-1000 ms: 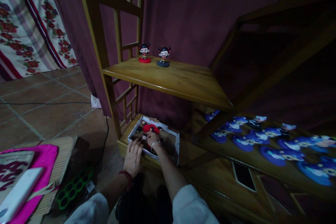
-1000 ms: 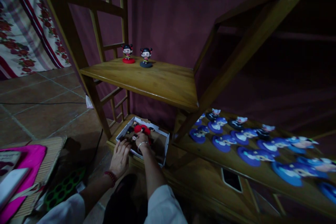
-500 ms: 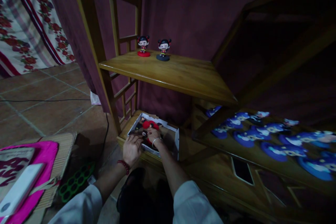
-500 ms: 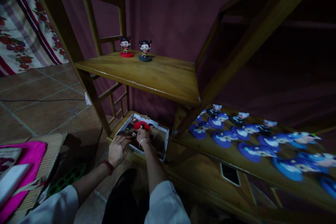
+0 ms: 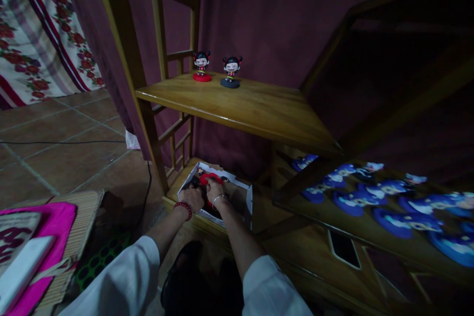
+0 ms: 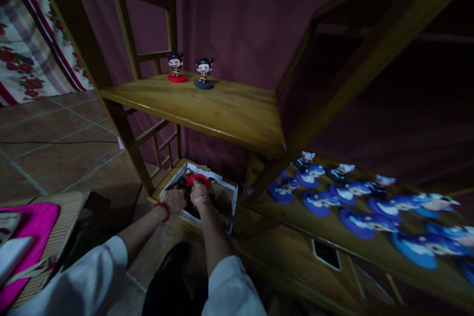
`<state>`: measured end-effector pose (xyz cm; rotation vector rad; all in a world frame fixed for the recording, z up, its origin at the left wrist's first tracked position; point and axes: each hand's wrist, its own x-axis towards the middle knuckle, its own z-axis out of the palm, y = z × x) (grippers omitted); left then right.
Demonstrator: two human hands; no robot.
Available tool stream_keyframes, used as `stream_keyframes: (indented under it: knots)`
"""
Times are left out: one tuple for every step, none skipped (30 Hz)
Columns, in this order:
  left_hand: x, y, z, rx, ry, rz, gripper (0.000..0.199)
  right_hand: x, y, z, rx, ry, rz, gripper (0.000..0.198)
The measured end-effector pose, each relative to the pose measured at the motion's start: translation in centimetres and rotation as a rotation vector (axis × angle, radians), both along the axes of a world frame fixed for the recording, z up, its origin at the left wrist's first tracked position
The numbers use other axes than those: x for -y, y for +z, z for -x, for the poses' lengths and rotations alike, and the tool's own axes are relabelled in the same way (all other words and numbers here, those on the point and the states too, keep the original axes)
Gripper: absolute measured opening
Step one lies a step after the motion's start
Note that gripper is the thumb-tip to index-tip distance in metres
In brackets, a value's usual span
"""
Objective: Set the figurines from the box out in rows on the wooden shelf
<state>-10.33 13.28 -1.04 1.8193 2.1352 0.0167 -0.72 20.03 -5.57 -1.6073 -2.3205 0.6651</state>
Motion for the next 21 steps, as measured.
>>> stream_keyframes:
  knots:
    - [0.0,-0.1,0.0,-0.003,0.003,0.005,0.031,-0.1,0.0,0.2,0.011,0.009,0.0,0.042]
    - [0.0,-0.2,-0.1,-0.006,0.005,0.009,0.032,-0.3,0.0,0.4,0.024,0.016,0.003,0.043]
    - [0.0,-0.2,-0.1,-0.008,0.007,0.011,0.033,-0.4,0.0,0.6,0.04,0.021,0.009,0.044]
    - [0.0,-0.2,-0.2,-0.01,0.008,0.014,0.033,-0.5,0.1,0.8,0.059,0.025,0.017,0.045]
    - [0.0,-0.1,-0.2,-0.011,0.009,0.016,0.034,-0.6,0.2,1.0,0.08,0.028,0.027,0.047]
    - [0.0,-0.1,-0.2,-0.012,0.011,0.019,0.034,-0.8,0.3,1.2,0.101,0.032,0.038,0.048]
    - [0.0,0.0,-0.2,-0.014,0.012,0.022,0.035,-0.9,0.5,1.4,0.122,0.035,0.049,0.048]
    - [0.0,0.1,-0.3,-0.016,0.014,0.024,0.035,-1.0,0.7,1.6,0.143,0.039,0.06,0.049]
    - [-0.1,0.1,-0.3,-0.018,0.016,0.025,0.036,-1.0,1.0,1.8,0.163,0.041,0.071,0.049]
    - [-0.1,0.2,-0.3,-0.02,0.018,0.025,0.036,-1.1,1.3,1.9,0.183,0.044,0.081,0.049]
    - [-0.1,0.1,-0.3,-0.021,0.021,0.024,0.037,-1.1,1.5,2.0,0.203,0.046,0.09,0.049]
    - [-0.1,0.1,-0.3,-0.022,0.023,0.023,0.037,-1.2,1.8,2.1,0.222,0.048,0.097,0.048]
    - [-0.2,0.0,-0.3,-0.022,0.026,0.021,0.037,-1.2,2.0,2.2,0.239,0.05,0.1,0.047]
    - [-0.2,-0.2,-0.3,-0.02,0.031,0.018,0.037,-1.1,2.2,2.2,0.255,0.053,0.1,0.045]
    - [-0.2,-0.3,-0.3,-0.018,0.034,0.015,0.037,-1.1,2.4,2.3,0.269,0.057,0.097,0.043]
    - [-0.3,-0.4,-0.2,-0.016,0.038,0.01,0.037,-1.0,2.6,2.3,0.281,0.062,0.093,0.043]
    - [-0.3,-0.5,-0.2,-0.014,0.042,0.004,0.037,-1.0,2.7,2.3,0.291,0.065,0.089,0.043]
    - [-0.3,-0.6,-0.2,-0.011,0.045,-0.001,0.038,-1.0,2.9,2.3,0.299,0.068,0.086,0.042]
    - [-0.4,-0.7,-0.2,-0.008,0.047,-0.005,0.038,-0.9,2.9,2.3,0.303,0.07,0.084,0.042]
    - [-0.4,-0.8,-0.2,-0.004,0.049,-0.007,0.038,-0.9,3.0,2.3,0.305,0.071,0.082,0.041]
    - [-0.4,-0.8,-0.2,0.0,0.05,-0.008,0.038,-0.9,3.0,2.3,0.302,0.071,0.081,0.04]
